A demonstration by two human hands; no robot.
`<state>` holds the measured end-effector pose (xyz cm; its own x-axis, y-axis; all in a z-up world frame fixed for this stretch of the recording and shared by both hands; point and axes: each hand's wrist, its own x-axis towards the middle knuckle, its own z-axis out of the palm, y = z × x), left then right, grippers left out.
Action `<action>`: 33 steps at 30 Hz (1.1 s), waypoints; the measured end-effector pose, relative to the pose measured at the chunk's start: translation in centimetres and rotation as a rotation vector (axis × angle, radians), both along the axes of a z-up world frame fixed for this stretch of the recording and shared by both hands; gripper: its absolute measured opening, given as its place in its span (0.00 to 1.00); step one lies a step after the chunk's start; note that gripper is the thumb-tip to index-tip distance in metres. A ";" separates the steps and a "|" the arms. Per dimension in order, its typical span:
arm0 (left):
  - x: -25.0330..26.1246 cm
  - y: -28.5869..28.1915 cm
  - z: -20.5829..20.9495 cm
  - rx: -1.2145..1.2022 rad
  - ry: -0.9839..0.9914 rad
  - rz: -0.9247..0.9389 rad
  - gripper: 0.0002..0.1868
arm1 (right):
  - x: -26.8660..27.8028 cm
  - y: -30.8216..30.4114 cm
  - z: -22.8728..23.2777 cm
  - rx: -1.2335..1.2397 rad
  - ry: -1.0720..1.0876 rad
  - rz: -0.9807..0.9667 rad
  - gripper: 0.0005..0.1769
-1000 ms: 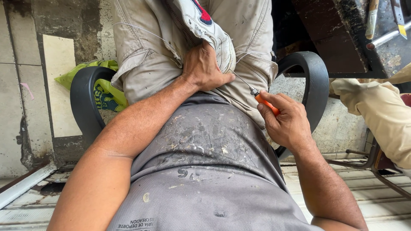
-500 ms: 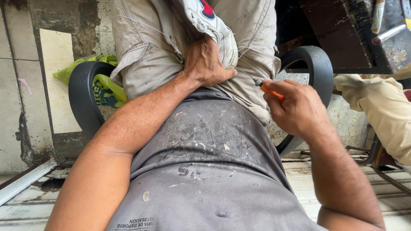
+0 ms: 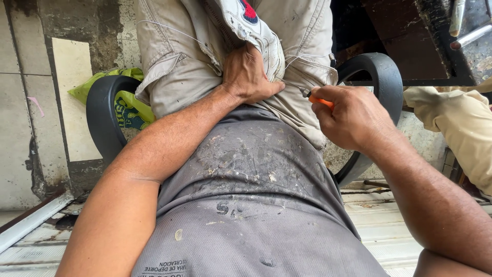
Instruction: Hand-stitching the sole of a sneaker using a stitching awl and thread
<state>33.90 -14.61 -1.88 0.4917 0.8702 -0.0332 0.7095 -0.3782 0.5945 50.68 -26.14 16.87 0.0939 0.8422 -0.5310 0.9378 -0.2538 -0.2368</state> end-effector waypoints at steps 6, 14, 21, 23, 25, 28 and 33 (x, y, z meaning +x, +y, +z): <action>0.2 0.0 -0.8 0.060 0.078 -0.005 0.55 | 0.2 -1.8 -2.2 0.208 -0.004 0.170 0.14; -0.1 0.1 -0.5 0.051 0.071 -0.011 0.53 | -0.8 0.0 0.0 0.065 0.039 0.016 0.15; -1.7 -0.9 8.4 -0.232 -0.167 -0.064 0.46 | 0.6 -2.6 1.0 0.180 0.251 -0.131 0.14; -0.4 -1.5 7.0 -0.148 -0.116 -0.027 0.52 | 1.9 -3.4 1.5 0.157 0.230 -0.137 0.17; -0.5 -3.4 6.5 -0.097 -0.054 0.008 0.58 | 2.2 -5.0 1.8 0.098 0.217 -0.150 0.20; -0.9 -3.7 9.2 -0.252 -0.224 -0.087 0.46 | 3.2 -6.4 1.5 -0.001 0.199 -0.140 0.22; -1.3 -2.4 9.1 -0.696 0.210 0.059 0.37 | 4.4 -8.7 -0.7 0.195 0.223 -0.060 0.16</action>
